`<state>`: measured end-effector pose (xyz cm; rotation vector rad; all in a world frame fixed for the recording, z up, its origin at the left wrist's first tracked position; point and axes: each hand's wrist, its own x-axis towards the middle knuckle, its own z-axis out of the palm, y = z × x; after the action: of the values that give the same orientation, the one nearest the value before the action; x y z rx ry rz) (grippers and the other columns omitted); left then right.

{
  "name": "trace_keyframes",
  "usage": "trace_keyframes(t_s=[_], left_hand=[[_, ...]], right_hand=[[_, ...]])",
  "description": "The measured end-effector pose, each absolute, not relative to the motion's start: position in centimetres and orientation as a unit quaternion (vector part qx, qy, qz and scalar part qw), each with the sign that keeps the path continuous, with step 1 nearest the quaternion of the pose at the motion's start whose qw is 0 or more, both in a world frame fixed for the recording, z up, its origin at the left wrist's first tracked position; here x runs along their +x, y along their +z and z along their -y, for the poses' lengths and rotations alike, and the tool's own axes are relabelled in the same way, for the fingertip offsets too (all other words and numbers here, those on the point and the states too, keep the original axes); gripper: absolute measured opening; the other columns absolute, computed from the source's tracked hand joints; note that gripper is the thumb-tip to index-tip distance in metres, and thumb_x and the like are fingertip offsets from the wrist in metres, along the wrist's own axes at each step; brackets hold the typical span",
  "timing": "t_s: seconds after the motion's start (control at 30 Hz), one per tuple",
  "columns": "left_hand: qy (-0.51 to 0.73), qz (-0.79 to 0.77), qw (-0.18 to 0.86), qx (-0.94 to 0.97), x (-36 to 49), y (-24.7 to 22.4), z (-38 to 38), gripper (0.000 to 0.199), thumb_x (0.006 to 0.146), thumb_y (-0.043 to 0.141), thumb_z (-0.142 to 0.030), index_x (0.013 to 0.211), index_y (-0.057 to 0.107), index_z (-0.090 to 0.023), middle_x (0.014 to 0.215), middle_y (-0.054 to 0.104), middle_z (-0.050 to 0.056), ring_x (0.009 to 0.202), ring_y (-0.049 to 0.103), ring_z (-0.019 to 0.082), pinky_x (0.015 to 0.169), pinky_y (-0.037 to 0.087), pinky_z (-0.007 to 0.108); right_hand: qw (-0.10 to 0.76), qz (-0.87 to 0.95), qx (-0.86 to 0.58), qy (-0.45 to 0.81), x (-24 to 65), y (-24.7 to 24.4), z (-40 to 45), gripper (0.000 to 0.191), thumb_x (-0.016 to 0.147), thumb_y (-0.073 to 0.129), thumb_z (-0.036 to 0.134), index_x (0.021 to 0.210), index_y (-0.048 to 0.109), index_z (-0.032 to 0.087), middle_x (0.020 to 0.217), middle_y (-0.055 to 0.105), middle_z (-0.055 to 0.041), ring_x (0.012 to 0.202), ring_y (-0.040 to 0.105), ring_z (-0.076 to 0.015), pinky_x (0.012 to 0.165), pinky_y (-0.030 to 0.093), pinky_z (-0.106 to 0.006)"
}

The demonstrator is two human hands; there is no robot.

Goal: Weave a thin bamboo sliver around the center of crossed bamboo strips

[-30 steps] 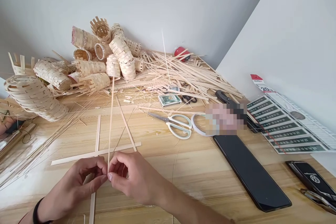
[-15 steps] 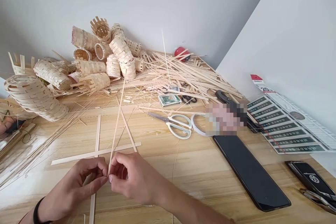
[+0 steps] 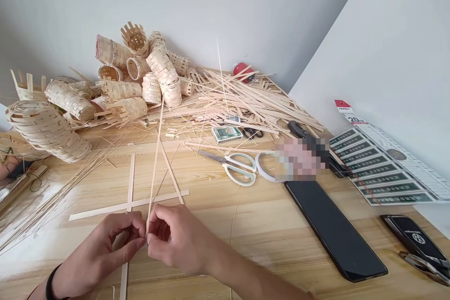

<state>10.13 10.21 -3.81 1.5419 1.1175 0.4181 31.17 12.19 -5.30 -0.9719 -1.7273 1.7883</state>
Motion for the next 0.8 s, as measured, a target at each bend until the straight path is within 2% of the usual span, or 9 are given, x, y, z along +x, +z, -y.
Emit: trace_keyframes(t_s=[0.3, 0.57, 0.8], left_hand=[[0.174, -0.461, 0.546, 0.678, 10.38, -3.58, -10.13, 0.022, 0.097, 0.053, -0.032, 0.081, 0.059, -0.019, 0.069, 0.048, -0.003, 0.062, 0.037, 0.012, 0.057, 0.032, 0.022], [0.150, -0.476, 0.509, 0.701, 10.18, -3.11, -10.10, 0.016, 0.089, 0.055, -0.027, 0.075, 0.053, -0.020, 0.064, 0.043, -0.004, 0.058, 0.037, 0.012, 0.055, 0.031, 0.023], [0.158, -0.469, 0.461, 0.736, 10.04, -3.53, -10.02, 0.018, 0.094, 0.051, -0.027, 0.077, 0.048, -0.021, 0.069, 0.048, -0.003, 0.061, 0.042, 0.013, 0.058, 0.036, 0.023]], right_hand=[[0.272, 0.617, -0.357, 0.647, 30.98, -5.17, -12.00, 0.011, 0.076, 0.060, 0.012, 0.078, 0.055, 0.021, 0.070, 0.057, 0.0050, 0.064, 0.050, -0.0121, 0.060, 0.041, -0.024], [0.333, 0.599, -0.366, 0.629, 31.53, -4.48, -12.72, 0.005, 0.079, 0.060, 0.017, 0.077, 0.056, 0.021, 0.073, 0.061, 0.0026, 0.068, 0.054, -0.0137, 0.067, 0.044, -0.026], [0.333, 0.591, -0.369, 0.635, 31.84, -4.66, -12.92, 0.005, 0.082, 0.060, 0.020, 0.079, 0.056, 0.021, 0.074, 0.061, 0.0020, 0.069, 0.054, -0.0146, 0.067, 0.044, -0.028]])
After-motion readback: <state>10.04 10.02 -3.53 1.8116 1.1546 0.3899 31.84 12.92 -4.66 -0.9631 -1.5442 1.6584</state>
